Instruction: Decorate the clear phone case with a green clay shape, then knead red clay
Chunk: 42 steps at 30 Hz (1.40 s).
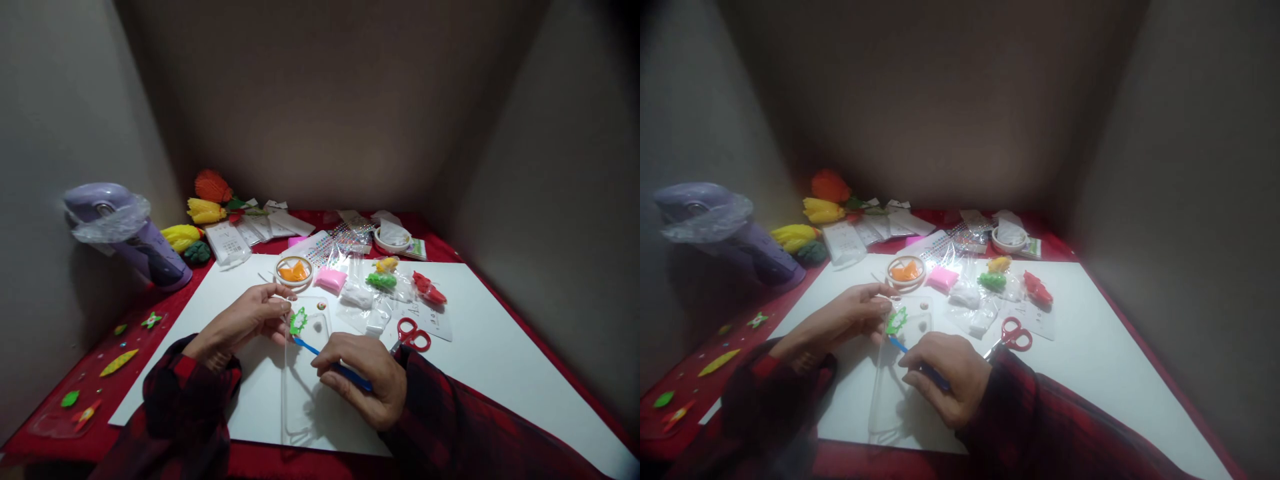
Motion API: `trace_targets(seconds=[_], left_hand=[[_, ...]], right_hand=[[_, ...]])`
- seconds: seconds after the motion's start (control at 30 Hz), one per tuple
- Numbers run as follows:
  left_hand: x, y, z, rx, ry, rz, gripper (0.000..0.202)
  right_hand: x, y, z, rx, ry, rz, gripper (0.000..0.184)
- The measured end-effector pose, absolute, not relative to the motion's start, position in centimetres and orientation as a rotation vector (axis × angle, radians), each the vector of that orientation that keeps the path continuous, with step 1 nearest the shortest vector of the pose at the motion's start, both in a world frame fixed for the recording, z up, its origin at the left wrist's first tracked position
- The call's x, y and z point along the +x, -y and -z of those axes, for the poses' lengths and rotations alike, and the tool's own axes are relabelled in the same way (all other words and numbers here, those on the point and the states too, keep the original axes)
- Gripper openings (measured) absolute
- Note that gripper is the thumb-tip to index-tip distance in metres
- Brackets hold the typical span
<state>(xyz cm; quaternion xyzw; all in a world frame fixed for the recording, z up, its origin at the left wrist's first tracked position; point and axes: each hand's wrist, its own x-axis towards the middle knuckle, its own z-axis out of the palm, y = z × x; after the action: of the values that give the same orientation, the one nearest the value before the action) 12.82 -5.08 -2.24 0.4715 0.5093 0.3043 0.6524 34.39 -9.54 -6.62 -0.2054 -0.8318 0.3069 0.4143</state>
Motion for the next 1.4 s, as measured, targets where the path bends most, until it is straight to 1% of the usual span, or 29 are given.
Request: trace_targets(seconds=[0.63, 1.1, 1.4], left_hand=[[12.81, 5.20, 2.11, 1.089, -1.143, -0.693, 0.031], [12.79, 5.25, 2.21, 1.118, -1.133, -0.681, 0.024], [12.84, 5.29, 2.18, 1.097, -1.132, -0.683, 0.025]], right_hand=[[34.46, 9.37, 6.59, -0.519, 2.113, -0.696, 0.014], [34.41, 9.58, 6.46, -0.502, 2.136, -0.733, 0.013], [34.40, 9.70, 6.49, -0.504, 2.136, -0.742, 0.014]])
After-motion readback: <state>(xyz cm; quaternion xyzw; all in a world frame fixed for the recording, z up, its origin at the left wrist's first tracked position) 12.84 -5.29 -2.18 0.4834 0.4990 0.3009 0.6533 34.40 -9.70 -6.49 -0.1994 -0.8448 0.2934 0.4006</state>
